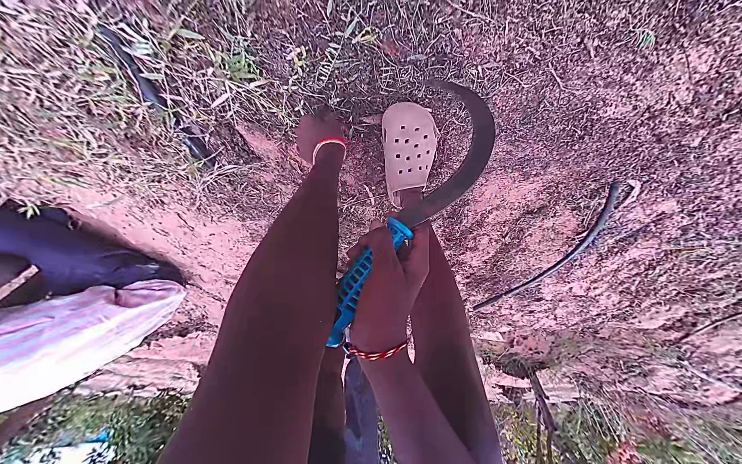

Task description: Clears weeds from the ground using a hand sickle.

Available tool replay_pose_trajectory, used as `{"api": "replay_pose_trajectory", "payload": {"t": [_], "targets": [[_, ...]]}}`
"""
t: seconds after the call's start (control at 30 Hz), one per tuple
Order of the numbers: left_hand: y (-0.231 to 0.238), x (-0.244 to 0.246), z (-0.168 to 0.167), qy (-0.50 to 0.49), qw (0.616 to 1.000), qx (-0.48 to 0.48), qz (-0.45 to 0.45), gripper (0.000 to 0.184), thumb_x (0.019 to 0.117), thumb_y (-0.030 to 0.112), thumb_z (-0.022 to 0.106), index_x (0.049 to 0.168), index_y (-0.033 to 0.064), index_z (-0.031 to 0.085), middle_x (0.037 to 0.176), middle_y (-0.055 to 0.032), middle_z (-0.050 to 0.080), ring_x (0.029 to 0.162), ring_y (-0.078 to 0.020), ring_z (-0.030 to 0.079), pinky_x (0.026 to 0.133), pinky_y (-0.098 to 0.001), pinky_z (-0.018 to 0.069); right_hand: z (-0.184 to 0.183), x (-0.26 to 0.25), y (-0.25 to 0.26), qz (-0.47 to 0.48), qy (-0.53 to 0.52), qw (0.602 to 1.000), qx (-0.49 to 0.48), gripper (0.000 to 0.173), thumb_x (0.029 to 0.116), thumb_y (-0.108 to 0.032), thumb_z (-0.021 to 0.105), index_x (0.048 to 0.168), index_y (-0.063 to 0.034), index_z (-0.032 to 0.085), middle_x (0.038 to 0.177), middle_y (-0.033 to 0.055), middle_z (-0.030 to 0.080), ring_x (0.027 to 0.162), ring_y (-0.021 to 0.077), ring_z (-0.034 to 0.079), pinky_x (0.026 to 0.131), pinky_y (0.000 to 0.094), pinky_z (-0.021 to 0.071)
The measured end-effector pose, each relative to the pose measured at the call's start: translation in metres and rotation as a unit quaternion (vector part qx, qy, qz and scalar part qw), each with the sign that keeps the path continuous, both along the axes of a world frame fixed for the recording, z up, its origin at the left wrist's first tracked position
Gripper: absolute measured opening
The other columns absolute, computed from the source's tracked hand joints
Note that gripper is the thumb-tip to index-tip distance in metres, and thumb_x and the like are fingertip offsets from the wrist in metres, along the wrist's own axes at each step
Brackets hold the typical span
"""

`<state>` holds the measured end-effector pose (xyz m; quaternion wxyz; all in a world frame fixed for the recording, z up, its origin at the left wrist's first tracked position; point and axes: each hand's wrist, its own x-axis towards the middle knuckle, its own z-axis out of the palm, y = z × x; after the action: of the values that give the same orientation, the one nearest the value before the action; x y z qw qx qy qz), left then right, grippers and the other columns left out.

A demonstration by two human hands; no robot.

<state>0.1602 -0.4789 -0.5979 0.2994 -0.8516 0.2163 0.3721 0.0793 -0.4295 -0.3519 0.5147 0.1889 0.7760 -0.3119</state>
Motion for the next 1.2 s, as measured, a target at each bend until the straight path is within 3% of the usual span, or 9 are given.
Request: {"api": "replay_pose_trajectory", "payload": {"t": [0.1,0.27,0.33,0.47,0.7,0.83,0.93,1.07,1.2], "targets": [[0.022,0.019,-0.015,0.039,0.989,-0.061,0.128,0.036,0.0995,0.03,0.062,0.119,0.0011,0.071,0.121,-0.0187,0.07,0.115,-0.0312,0.066,0.099,-0.0541,0.0507,0.003,0.006,0.001,0.011,-0.02,1.0,0.019,0.023,0.0975,-0.002,0.052,0.12,-0.0026,0.054,0.074,0.0044,0.059,0.055,0.0082,0.06,0.052,0.0213,0.0538],[0.007,0.007,-0.004,0.105,0.927,-0.061,0.354,0.046,0.1105,0.043,0.038,0.138,0.0083,0.052,0.11,-0.0094,0.059,0.08,-0.0161,0.054,0.071,-0.0317,0.0469,0.003,0.011,0.002,0.029,-0.044,0.998,0.02,0.019,0.0982,-0.003,0.053,0.117,-0.0021,0.055,0.07,0.0047,0.059,0.055,0.0089,0.06,0.051,0.0219,0.0533],[-0.005,0.008,0.003,0.142,0.914,-0.008,0.38,0.049,0.1111,0.045,0.031,0.146,0.0132,0.045,0.115,-0.0108,0.057,0.078,-0.0178,0.055,0.066,-0.0314,0.0484,0.002,0.014,0.002,0.022,-0.038,0.999,0.014,0.017,0.0973,-0.003,0.051,0.114,-0.0041,0.055,0.068,0.0034,0.058,0.052,0.0084,0.058,0.049,0.021,0.0512],[-0.011,0.01,-0.011,0.135,0.923,0.013,0.361,0.045,0.1105,0.045,0.033,0.136,0.0118,0.05,0.08,-0.0063,0.053,0.052,-0.0144,0.048,0.048,-0.0284,0.0448,0.002,0.016,0.0,0.021,-0.047,0.998,0.021,0.013,0.1004,-0.003,0.051,0.113,-0.0025,0.054,0.068,0.0044,0.058,0.052,0.0082,0.059,0.049,0.0206,0.0511],[-0.011,0.006,-0.021,0.1,0.929,0.032,0.355,0.038,0.1099,0.042,0.035,0.129,0.013,0.051,0.087,-0.0058,0.05,0.062,-0.0154,0.049,0.059,-0.0294,0.0468,0.002,0.018,0.004,0.057,-0.041,0.997,0.033,0.014,0.0965,-0.007,0.055,0.11,-0.006,0.057,0.071,0.004,0.058,0.054,0.0086,0.057,0.05,0.0229,0.0504],[-0.014,-0.004,-0.013,0.081,0.885,-0.037,0.457,0.043,0.1106,0.035,0.033,0.144,0.0102,0.043,0.118,-0.0119,0.053,0.094,-0.0199,0.057,0.081,-0.0344,0.0504,-0.001,0.015,0.006,0.06,-0.038,0.996,0.045,0.016,0.0973,-0.006,0.056,0.113,-0.0056,0.059,0.073,0.0042,0.057,0.055,0.0081,0.056,0.05,0.0223,0.0495],[-0.016,-0.005,-0.012,0.081,0.855,-0.052,0.509,0.043,0.1114,0.039,0.022,0.133,0.0106,0.047,0.101,-0.0076,0.052,0.074,-0.0136,0.054,0.065,-0.0259,0.0484,-0.001,0.013,0.007,0.056,-0.035,0.996,0.055,0.014,0.0985,-0.005,0.055,0.112,-0.0046,0.058,0.07,0.005,0.058,0.053,0.0089,0.057,0.049,0.0234,0.0497],[-0.016,-0.009,-0.02,0.095,0.832,-0.074,0.542,0.049,0.1103,0.044,0.013,0.093,0.0132,0.048,0.068,-0.0019,0.047,0.052,-0.0119,0.047,0.055,-0.0256,0.046,-0.001,0.01,0.009,0.063,-0.03,0.996,0.057,0.015,0.0986,-0.005,0.056,0.114,-0.004,0.057,0.071,0.005,0.058,0.054,0.009,0.057,0.049,0.0232,0.0501],[-0.002,-0.006,-0.025,0.098,0.863,-0.095,0.486,0.05,0.1113,0.047,0.015,0.096,0.0112,0.047,0.069,-0.0031,0.045,0.052,-0.0146,0.045,0.052,-0.0309,0.0463,0.0,0.012,0.016,0.101,-0.016,0.993,0.057,0.015,0.0971,-0.006,0.058,0.112,-0.0047,0.057,0.072,0.0035,0.057,0.056,0.0073,0.056,0.051,0.0218,0.0477]]}}
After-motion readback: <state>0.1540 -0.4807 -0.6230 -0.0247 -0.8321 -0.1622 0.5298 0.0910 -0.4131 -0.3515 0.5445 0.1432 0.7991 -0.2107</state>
